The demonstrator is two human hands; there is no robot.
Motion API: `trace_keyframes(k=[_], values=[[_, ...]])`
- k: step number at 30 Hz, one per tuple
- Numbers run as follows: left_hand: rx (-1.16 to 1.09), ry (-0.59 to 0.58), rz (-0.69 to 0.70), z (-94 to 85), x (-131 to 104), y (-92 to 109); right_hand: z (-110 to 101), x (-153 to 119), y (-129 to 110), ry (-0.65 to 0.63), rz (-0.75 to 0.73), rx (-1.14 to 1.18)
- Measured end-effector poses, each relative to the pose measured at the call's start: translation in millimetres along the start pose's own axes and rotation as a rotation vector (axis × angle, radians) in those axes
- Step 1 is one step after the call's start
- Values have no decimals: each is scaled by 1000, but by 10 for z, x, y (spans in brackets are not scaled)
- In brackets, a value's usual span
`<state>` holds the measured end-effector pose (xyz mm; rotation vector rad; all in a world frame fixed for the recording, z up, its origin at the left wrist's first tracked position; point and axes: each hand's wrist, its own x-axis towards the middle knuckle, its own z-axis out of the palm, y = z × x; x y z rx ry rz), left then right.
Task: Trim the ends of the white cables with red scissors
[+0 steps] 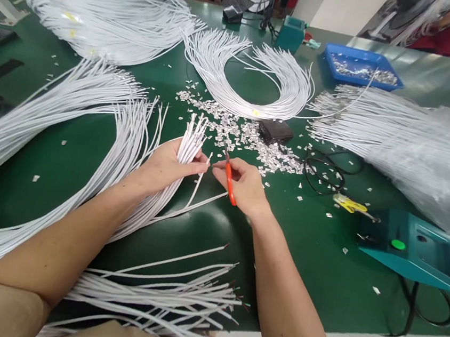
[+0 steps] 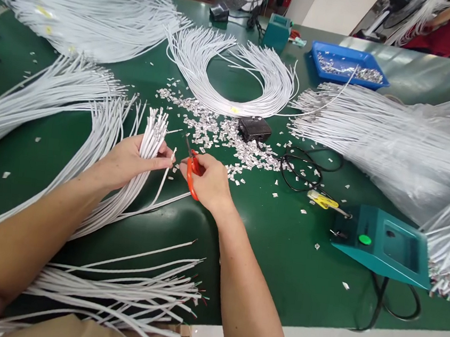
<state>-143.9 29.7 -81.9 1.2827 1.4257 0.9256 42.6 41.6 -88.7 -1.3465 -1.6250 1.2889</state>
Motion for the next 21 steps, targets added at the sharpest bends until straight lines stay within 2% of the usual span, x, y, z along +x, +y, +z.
trace_keyframes(k=[3, 6, 15, 21], values=[[51, 32, 21, -5, -3, 11, -26, 16, 54, 6, -74, -355], [140, 34, 34, -6, -14, 41, -19, 15, 74, -9, -132, -528], [325, 79, 76, 17, -39, 97, -61, -33, 42, 29, -226, -770], [264, 60, 62, 17, -29, 79, -77, -23, 47, 31, -238, -775]])
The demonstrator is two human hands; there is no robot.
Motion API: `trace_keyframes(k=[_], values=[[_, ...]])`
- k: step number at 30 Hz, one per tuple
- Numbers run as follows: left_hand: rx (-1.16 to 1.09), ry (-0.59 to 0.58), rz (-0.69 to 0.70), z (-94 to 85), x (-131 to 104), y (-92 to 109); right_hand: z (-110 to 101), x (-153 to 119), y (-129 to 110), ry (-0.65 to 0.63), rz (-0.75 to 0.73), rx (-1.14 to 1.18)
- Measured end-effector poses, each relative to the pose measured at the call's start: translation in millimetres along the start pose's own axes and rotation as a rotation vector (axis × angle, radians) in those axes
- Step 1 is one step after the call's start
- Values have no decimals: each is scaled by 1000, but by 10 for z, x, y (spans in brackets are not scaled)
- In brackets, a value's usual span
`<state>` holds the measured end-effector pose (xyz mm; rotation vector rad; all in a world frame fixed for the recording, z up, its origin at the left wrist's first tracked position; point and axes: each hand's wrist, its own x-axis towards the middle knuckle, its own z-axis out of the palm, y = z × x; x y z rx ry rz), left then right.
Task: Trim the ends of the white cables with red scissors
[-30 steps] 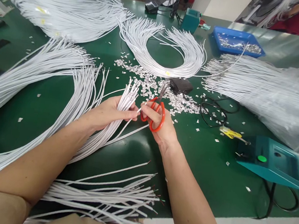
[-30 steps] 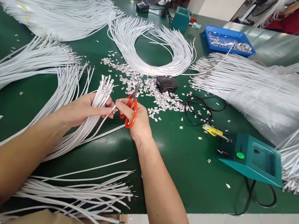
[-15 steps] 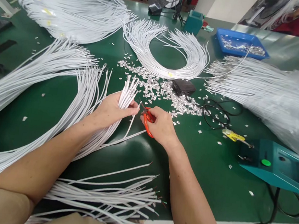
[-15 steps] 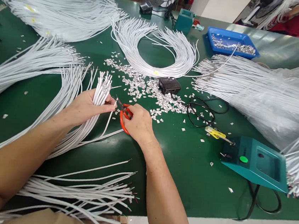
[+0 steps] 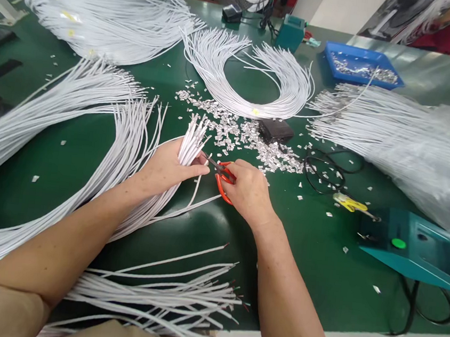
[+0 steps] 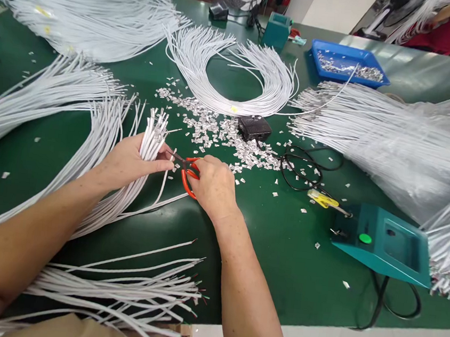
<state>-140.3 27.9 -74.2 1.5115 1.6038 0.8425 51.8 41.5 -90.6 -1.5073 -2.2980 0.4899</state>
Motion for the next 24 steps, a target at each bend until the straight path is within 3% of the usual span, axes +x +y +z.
trace_keyframes(k=[9, 17, 24], values=[[-39, 30, -52, -15, 17, -16, -2, 7, 52, -38, 39, 122], [34, 16, -20, 38, -34, 43, 28, 39, -124, 45, 341, 1094], [53, 20, -10, 71, -62, 54, 123, 59, -133, 48, 391, 1260]])
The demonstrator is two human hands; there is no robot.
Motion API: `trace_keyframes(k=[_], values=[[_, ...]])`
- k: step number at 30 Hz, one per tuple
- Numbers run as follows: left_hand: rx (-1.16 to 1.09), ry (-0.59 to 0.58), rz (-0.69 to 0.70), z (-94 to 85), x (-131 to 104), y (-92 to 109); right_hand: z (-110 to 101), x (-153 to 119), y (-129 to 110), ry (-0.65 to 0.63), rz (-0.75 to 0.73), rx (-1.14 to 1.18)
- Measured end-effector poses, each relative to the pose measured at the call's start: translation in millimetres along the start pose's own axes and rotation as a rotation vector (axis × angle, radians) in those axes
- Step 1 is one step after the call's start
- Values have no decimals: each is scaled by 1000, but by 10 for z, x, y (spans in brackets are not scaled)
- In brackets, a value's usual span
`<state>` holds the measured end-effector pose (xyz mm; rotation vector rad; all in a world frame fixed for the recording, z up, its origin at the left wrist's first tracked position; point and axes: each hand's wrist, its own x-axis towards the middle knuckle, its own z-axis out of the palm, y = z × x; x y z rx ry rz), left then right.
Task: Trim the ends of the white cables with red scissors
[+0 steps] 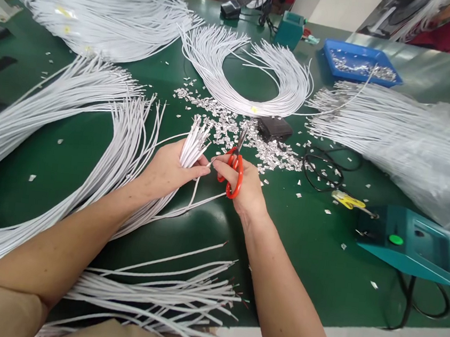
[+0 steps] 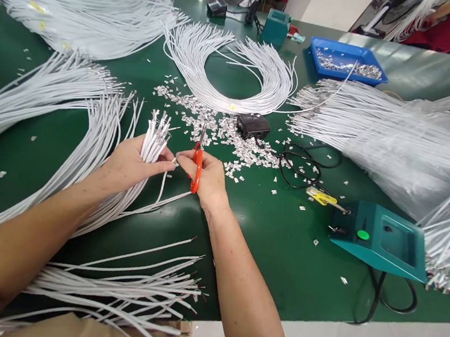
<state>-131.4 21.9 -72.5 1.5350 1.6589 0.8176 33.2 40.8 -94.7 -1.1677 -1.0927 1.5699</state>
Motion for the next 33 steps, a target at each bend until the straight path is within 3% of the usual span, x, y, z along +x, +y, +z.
trace_keyframes(k=[5, 10, 14, 17, 19, 26, 33], values=[[-143, -61, -40, -1, 3, 10, 40, 3, 30, 6, 24, 63], [-480, -284, -68, -4, 16, -61, 57, 16, 56, -41, 32, 66], [-513, -422, -75, -44, 24, -104, 3, 39, 40, 132, -31, -142], [-439, -464, -69, -108, 52, -117, -44, 27, -12, 328, -189, -265], [-367, -472, -81, -148, 77, -130, -49, 2, -49, 365, -258, -257], [-290, -344, -144, -183, 131, -172, 73, -68, -40, 43, -138, -241], [-152, -283, -87, -178, 117, -109, 115, -63, 22, -10, -91, -189]])
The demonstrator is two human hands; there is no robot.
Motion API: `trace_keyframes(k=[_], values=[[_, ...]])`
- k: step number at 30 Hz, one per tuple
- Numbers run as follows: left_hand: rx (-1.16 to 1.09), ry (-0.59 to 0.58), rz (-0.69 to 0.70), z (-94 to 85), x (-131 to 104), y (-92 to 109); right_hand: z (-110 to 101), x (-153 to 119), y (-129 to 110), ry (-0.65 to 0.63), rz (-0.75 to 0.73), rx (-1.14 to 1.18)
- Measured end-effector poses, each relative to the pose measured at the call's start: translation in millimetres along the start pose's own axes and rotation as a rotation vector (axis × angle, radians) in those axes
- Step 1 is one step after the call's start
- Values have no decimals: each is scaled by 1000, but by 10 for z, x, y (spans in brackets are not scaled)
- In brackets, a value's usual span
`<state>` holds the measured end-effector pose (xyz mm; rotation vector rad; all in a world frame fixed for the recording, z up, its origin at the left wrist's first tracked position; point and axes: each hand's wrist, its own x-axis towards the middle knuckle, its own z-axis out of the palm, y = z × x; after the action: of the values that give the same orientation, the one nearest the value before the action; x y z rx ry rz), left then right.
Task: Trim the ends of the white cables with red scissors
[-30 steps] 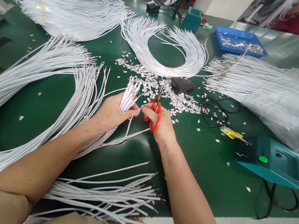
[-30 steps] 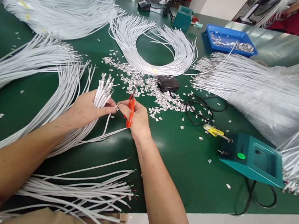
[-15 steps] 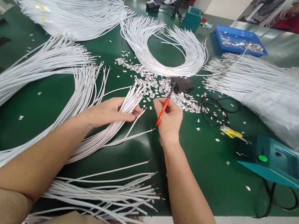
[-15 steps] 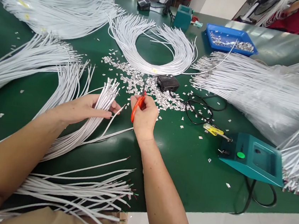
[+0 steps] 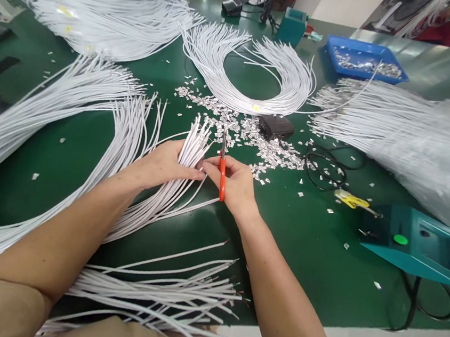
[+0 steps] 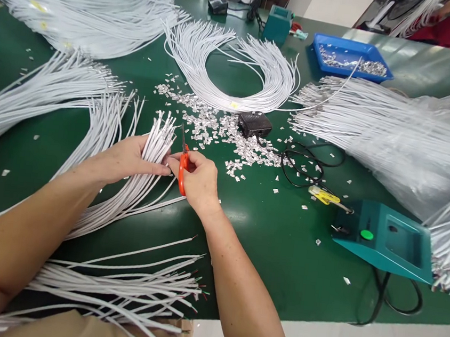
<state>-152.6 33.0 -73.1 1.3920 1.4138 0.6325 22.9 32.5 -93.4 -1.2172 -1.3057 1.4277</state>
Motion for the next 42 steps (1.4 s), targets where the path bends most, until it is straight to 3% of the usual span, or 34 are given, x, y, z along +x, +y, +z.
trace_keyframes(k=[6, 10, 14, 19, 25, 42], values=[[-132, -132, -15, -43, 4, -11, -13, 30, 8, -43, 174, 224], [-28, -12, 46, 1, 21, -37, 24, 6, 0, -25, 226, 290], [72, 40, 79, 62, 21, -47, 48, -30, -32, 35, 143, 99], [34, 61, 67, 3, 19, -28, -77, 13, -29, -49, 106, -77], [30, 115, 41, -73, 14, 23, -175, 55, 15, -113, 0, -676], [190, 156, 71, -38, -6, 58, -100, -9, 6, -117, -155, -1005]])
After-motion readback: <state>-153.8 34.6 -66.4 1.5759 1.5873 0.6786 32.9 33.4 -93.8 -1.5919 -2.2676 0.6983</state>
